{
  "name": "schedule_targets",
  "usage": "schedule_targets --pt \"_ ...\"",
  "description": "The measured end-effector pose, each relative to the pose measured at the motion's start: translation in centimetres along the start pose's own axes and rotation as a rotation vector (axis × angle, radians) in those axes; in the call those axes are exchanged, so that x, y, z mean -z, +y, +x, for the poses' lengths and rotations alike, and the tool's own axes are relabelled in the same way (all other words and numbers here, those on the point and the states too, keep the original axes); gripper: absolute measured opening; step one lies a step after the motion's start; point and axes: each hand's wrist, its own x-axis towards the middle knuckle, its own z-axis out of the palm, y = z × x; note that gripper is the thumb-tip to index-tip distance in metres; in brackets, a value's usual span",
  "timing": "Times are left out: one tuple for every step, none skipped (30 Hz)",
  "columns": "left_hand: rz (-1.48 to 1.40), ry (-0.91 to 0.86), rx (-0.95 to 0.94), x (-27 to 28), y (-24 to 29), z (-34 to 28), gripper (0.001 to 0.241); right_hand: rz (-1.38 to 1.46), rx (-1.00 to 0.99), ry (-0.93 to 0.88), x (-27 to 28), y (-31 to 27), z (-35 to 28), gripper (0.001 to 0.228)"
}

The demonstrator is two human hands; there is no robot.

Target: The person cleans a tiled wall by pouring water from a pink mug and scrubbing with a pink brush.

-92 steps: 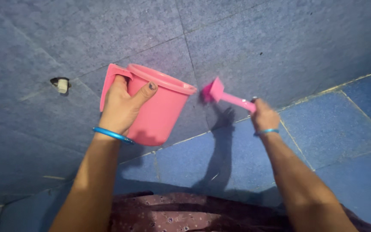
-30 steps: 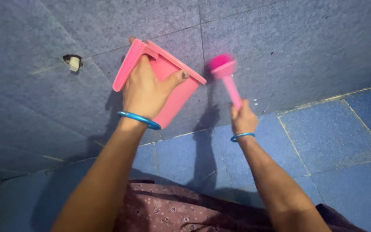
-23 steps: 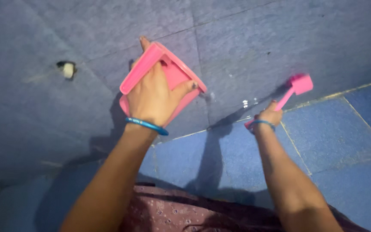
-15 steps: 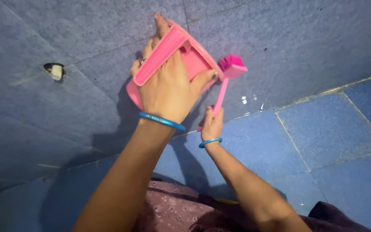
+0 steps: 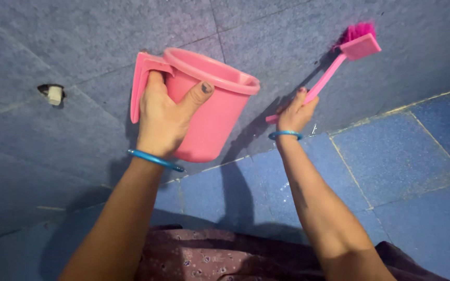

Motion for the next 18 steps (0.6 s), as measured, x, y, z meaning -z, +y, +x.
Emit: schedule_targets --pt "-0.062 -0.007 0.024 -0.1 0.0 0.0 0.069 -0.105 0.074 0.042 0.0 0.6 0.0 0.028" --pt "-0.121 -0.014 0.042 -0.1 0.0 0.1 0.069 -0.204 0.150 0.084 0.1 1.5 -0.1 0.029" --pt "-0.061 0.004 0.000 0.0 0.1 0.2 0.071 -0.143 -0.092 0.130 0.8 2.5 -0.6 0.036" --pt "-0.003 0.013 -0.046 0.0 0.2 0.2 0.073 -0.078 -0.333 0.180 2.0 3.7 -1.1 0.044" --pt "0.055 0.021 -0.093 0.0 0.2 0.2 0.075 -0.032 -0.514 0.219 3.4 5.0 -1.9 0.043" --pt "0.023 0.012 -0.050 -0.1 0.3 0.0 0.073 0.024 -0.638 0.252 5.6 6.3 -2.8 0.042" --pt "-0.008 0.003 -0.007 -0.2 0.4 -0.3 0.071 0.086 -0.734 0.293 7.8 7.2 -3.4 0.041" --pt "-0.039 -0.009 0.029 -0.2 0.4 -0.1 0.069 0.148 -0.767 0.331 9.4 7.8 -3.2 0.040" --pt "-0.064 -0.015 0.023 -0.2 0.5 -0.1 0.070 0.217 -0.775 0.372 10.7 8.0 -2.2 0.040" --pt "-0.085 -0.015 0.018 -0.1 0.6 0.0 0.071 0.285 -0.742 0.391 11.2 7.7 0.0 0.039" --pt "-0.106 -0.016 0.013 0.0 0.6 0.1 0.072 0.357 -0.699 0.399 11.3 7.0 2.5 0.038" --pt "-0.072 -0.005 0.031 0.3 0.7 0.0 0.072 0.430 -0.634 0.390 10.7 5.7 5.6 0.037" --pt "-0.039 0.007 0.049 0.5 0.7 -0.2 0.073 0.501 -0.549 0.358 9.5 4.3 8.9 0.037" --pt "-0.009 0.009 0.063 0.5 0.6 0.0 0.073 0.571 -0.450 0.319 8.4 2.6 12.4 0.036" --pt "0.012 0.012 0.017 0.5 0.5 0.1 0.079 0.599 -0.343 0.268 7.0 0.9 15.9 0.035" --pt "0.029 0.013 -0.022 0.5 0.3 0.0 0.085 0.571 -0.244 0.216 5.9 -0.4 18.7 0.035" --pt "0.046 0.015 -0.061 0.4 0.0 0.0 0.091 0.512 -0.161 0.179 5.0 -1.5 21.1 0.033" --pt "0.123 0.017 -0.105 0.3 -0.3 0.0 0.093 0.447 -0.079 0.140 4.2 -1.9 22.7 0.033"
